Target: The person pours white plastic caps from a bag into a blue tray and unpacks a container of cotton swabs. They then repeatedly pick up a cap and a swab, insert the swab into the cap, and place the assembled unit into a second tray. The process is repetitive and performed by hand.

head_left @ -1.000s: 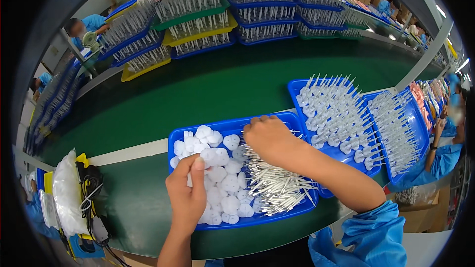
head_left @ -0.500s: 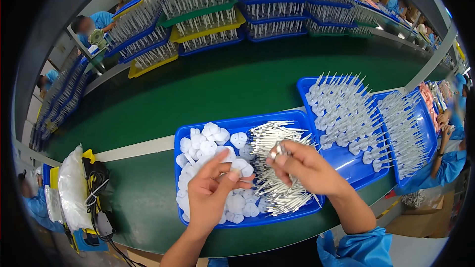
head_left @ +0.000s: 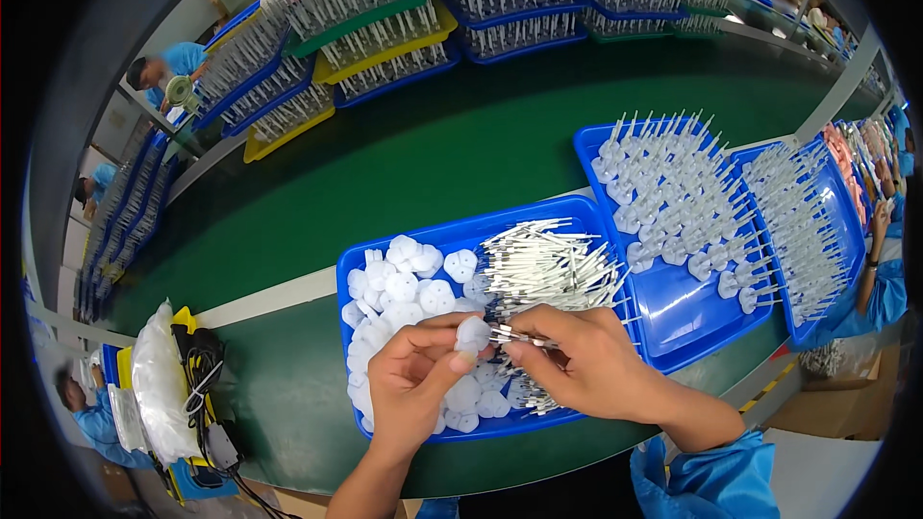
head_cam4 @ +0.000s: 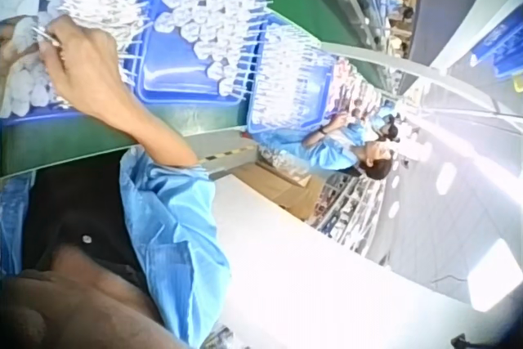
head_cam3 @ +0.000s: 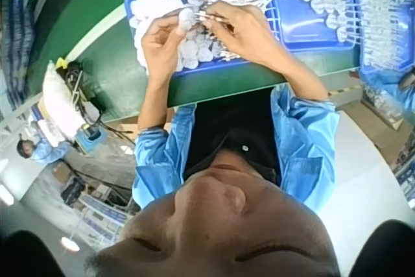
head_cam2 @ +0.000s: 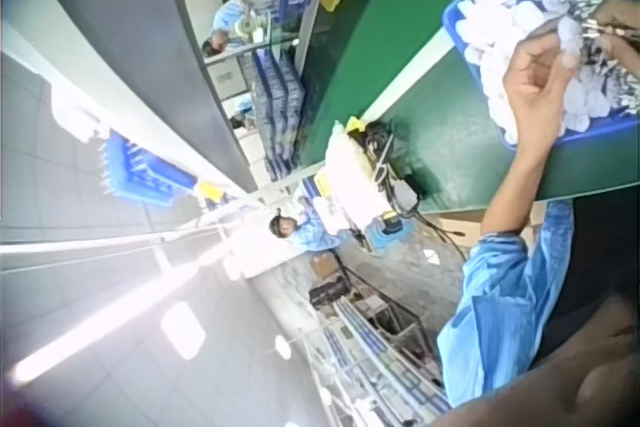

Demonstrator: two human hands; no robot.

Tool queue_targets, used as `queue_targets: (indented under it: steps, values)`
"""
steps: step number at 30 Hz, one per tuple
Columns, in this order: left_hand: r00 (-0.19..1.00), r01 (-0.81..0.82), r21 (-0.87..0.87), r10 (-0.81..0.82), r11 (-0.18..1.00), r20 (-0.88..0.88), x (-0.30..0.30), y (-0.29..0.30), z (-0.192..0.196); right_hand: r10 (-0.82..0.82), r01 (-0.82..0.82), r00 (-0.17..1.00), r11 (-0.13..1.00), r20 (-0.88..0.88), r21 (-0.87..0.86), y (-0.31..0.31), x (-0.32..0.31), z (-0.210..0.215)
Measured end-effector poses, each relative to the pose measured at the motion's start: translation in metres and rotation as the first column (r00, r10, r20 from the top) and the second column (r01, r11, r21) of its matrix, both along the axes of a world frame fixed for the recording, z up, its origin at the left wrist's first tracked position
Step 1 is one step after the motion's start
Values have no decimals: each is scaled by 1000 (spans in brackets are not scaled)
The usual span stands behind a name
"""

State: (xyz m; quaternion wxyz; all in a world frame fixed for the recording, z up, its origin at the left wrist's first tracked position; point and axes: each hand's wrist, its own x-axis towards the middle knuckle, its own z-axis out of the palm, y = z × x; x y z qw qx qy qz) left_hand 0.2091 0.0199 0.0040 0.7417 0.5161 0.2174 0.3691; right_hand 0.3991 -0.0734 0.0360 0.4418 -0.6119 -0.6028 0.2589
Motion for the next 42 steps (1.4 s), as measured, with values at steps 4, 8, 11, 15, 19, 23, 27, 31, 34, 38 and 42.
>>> queue_targets:
  steps: [4, 8, 11, 15, 19, 23, 27, 31, 34, 38, 42]
  values:
    - [1000, 11, 95, -10, 995, -17, -1, 2, 0, 11, -11, 1000, 1000, -9, -7, -1, 3, 3]
    - [996, 15, 260, 8, 965, -87, 0, -1, 5, 74, -75, 992, 997, -105, -6, 1, 5, 2]
    - [997, 19, 293, 5, 956, -81, 0, -1, 6, 76, -82, 989, 996, -128, -44, 1, 5, 5]
    - [999, 34, 232, -28, 972, -28, 2, -3, 8, 83, -86, 993, 996, -78, -39, -1, 4, 3]
    - [998, 56, 182, -59, 982, 13, -3, 1, 3, 113, -158, 959, 975, -261, -158, -2, 8, 7]
    - [996, 83, 154, -87, 985, 21, -6, 4, 0, 105, -173, 948, 962, -301, -210, -3, 7, 14]
    - [997, 82, 174, -78, 981, -26, -7, 1, -1, 22, -21, 996, 1000, 84, -7, -9, 0, 8]
    - [991, 123, 258, -103, 958, -87, -5, 3, 2, -45, 17, 969, 993, 243, 118, -9, -3, 3]
    - [984, 159, 264, -132, 951, -116, -6, 6, 2, -38, 4, 960, 993, 276, 121, -9, -4, 2]
    - [985, 165, 177, -151, 970, -87, -5, 3, 4, 67, -69, 992, 998, 108, 14, -10, 2, 0]
    - [988, 142, 266, -120, 953, -98, -5, 2, 2, 20, -25, 979, 999, 203, 22, -10, -2, 0]
